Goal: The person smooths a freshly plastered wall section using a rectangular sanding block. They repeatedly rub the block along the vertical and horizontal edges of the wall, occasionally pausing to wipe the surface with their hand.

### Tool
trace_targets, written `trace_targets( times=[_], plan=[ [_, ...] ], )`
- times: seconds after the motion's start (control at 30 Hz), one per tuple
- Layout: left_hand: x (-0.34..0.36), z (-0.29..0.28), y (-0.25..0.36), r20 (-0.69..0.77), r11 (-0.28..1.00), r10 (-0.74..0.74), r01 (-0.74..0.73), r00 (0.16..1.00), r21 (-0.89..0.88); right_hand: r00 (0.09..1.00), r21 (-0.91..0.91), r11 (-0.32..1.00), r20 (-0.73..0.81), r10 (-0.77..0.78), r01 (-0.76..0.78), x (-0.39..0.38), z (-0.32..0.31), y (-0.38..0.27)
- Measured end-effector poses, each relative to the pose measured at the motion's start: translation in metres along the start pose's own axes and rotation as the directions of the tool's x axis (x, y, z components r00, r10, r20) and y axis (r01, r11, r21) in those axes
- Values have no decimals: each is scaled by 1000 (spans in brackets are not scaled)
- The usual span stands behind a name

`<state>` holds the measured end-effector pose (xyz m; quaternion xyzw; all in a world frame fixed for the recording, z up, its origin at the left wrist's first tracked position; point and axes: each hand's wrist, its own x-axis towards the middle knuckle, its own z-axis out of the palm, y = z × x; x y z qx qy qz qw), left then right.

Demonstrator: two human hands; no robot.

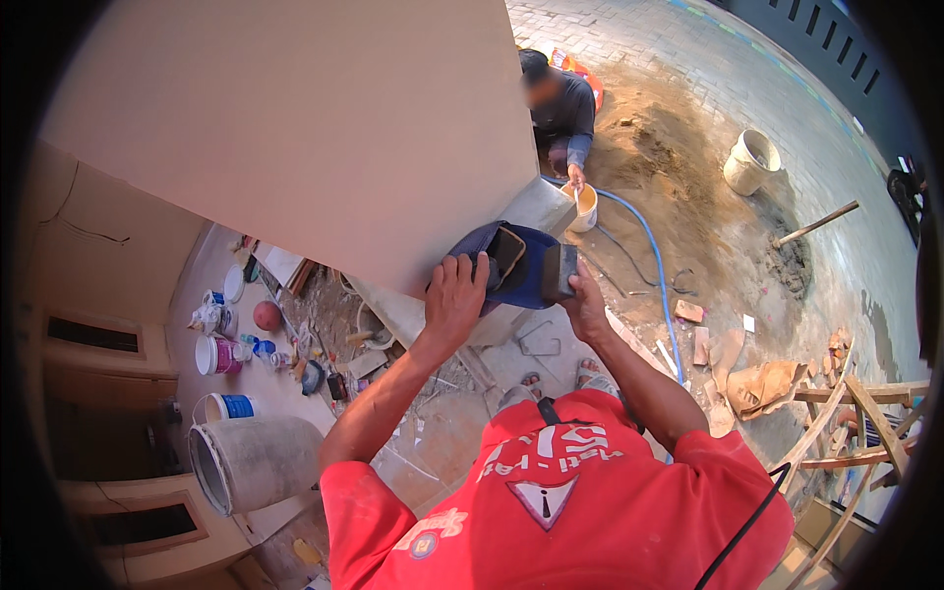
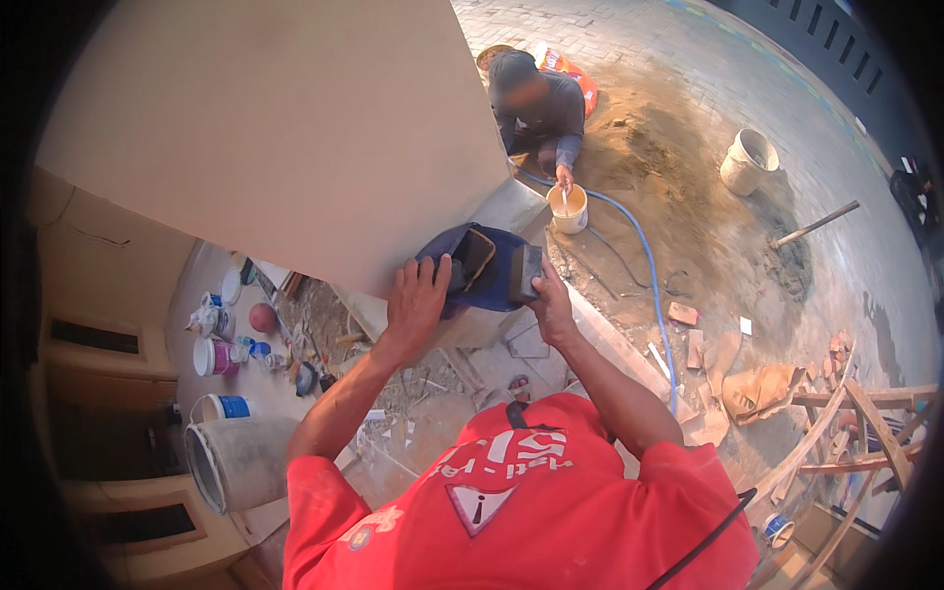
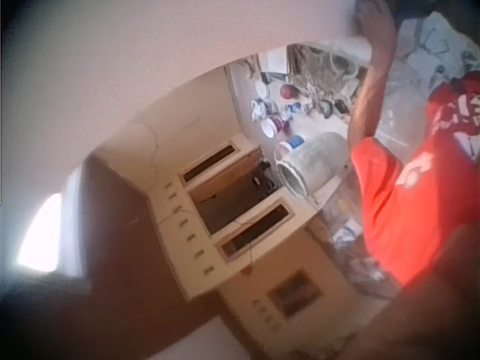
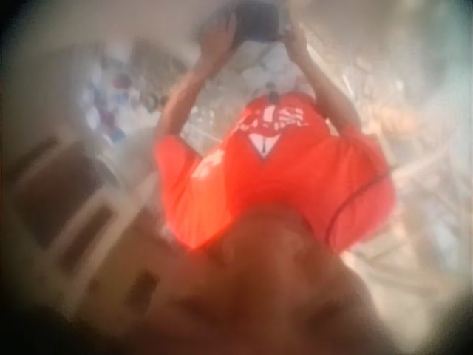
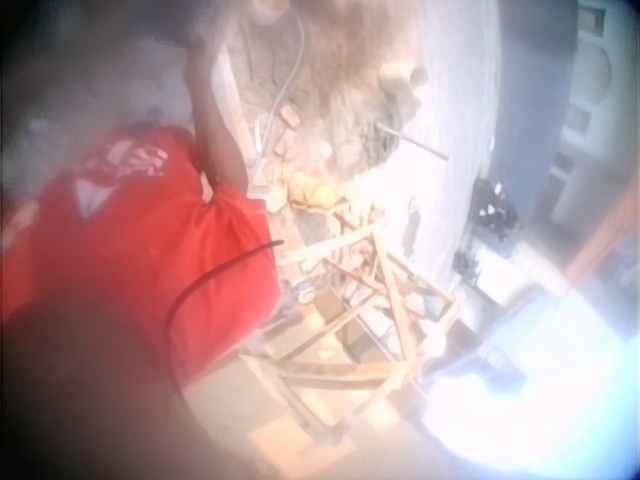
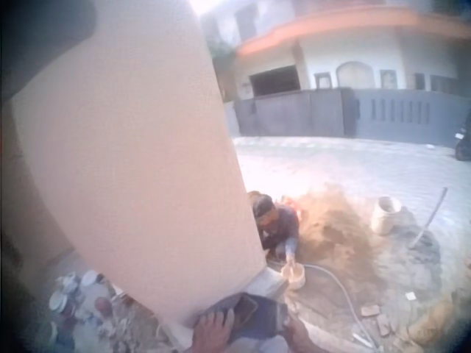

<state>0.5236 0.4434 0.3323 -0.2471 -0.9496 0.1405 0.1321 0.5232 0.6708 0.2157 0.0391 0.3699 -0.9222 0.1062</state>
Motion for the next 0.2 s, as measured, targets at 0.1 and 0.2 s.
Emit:
trace_targets(
  times=[0.1, 0.2],
  plan=[
    [-13, -23, -7, -50, 982, -161, 155, 986, -110, 999, -37, 999, 30, 14, -13, -1, 3, -6],
    [-36, -50, -18, -114, 925, -342, 312, 933, -217, 995, -101, 995, 100, 30, -20, -1, 7, -12]
  ],
)
